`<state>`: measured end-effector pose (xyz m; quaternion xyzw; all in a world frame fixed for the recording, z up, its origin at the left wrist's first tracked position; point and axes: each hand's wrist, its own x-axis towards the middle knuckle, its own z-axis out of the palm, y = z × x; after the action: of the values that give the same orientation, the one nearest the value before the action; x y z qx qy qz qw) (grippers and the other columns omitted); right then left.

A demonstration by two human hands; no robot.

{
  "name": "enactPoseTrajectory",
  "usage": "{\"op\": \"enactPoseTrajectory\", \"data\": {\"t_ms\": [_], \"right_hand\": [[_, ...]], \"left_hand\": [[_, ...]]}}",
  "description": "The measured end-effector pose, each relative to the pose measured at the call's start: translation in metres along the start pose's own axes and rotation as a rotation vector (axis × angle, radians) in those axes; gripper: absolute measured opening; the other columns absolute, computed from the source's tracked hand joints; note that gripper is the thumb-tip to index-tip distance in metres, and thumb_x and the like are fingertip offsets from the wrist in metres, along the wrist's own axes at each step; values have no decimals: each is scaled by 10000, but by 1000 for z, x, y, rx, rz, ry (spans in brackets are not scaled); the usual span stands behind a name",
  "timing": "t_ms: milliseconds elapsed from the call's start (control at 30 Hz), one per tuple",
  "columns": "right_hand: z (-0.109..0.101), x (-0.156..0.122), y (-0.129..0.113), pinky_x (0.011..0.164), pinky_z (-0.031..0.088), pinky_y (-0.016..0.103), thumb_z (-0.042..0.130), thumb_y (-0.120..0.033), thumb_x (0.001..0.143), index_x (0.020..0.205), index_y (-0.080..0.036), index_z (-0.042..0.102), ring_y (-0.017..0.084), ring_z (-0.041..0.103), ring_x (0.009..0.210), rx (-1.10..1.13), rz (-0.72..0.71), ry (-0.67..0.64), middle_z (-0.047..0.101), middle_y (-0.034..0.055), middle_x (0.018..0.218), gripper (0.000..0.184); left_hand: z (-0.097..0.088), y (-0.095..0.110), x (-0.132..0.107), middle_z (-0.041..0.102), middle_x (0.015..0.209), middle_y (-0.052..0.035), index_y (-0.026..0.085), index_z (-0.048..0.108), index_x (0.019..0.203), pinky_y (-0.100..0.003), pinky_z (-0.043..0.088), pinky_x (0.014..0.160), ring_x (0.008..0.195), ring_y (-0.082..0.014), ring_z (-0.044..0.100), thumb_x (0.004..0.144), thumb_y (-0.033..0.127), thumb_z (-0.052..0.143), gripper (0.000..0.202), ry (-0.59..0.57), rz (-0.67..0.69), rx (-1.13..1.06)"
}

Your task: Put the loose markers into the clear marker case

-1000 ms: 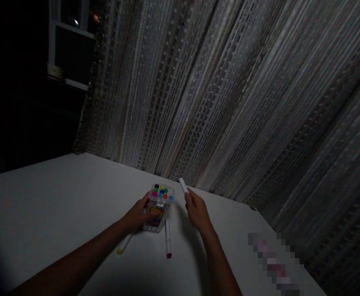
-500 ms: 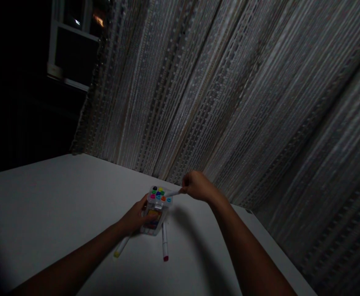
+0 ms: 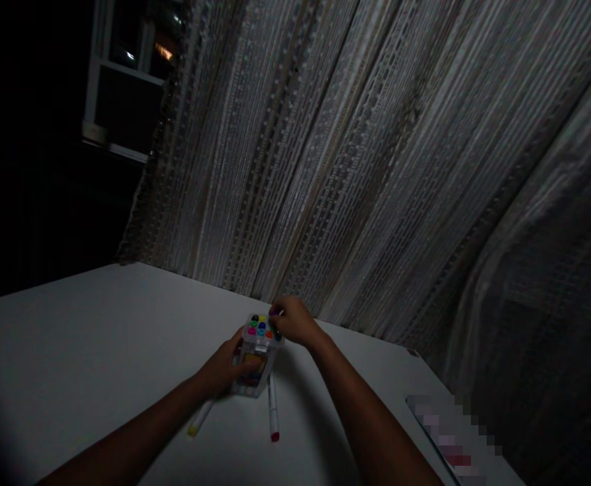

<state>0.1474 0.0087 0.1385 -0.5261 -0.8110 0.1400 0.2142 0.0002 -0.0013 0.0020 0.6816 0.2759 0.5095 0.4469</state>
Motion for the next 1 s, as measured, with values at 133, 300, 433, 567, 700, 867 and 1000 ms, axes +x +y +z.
{"op": "enactPoseTrajectory", "data": {"t_ms": [133,300,433,567,700,867,1000], "right_hand": [[2,-2,-5,573,402,200,572,-131,693,736,-145,670,119,580,618,-105,-23,-38,646,12,639,108],[4,-6,-13,563,378,195,550,-102,685,651,-147,662,123,579,617,-177,-39,-25,641,12,603,126],[2,-11,-18,551,366,195,518,-105,698,635,-142,671,118,568,598,-191,-47,-11,640,20,599,170],[4,-12,-18,546,360,196,481,-126,728,597,-130,662,108,540,566,-178,-53,6,603,12,551,224],[4,-12,-12,563,377,203,465,-168,752,614,-120,655,112,536,584,-93,-77,51,606,16,584,239],[1,-22,10,597,429,226,448,-250,761,708,-133,627,145,582,673,154,-44,268,639,45,716,220],[20,-46,42,562,409,241,396,-280,781,672,-149,587,155,580,623,51,180,352,627,59,674,256]], "left_hand": [[0,-1,0,630,1114,-77,180,399,1227,-316,467,846,995,-220,602,687,322,676,623,-9,13,0],[1,1,-2,633,1113,-73,193,410,1206,-328,468,856,1009,-229,600,683,339,683,608,-4,-2,-9],[2,2,-4,640,1097,-64,199,410,1204,-341,467,864,999,-228,604,674,328,693,614,-8,-23,-40],[3,0,-5,660,1048,-58,194,412,1191,-346,478,848,954,-216,620,686,322,685,588,8,-43,-74],[1,5,-4,644,1092,-74,180,423,1186,-338,470,860,979,-219,610,686,323,688,583,-4,-24,-47],[1,6,-4,633,1129,-92,172,421,1206,-332,466,870,1021,-229,598,686,304,690,600,6,-44,-24],[4,-1,-2,618,1168,-91,179,416,1226,-328,460,884,1044,-228,588,675,302,700,632,27,-36,-20]]}}
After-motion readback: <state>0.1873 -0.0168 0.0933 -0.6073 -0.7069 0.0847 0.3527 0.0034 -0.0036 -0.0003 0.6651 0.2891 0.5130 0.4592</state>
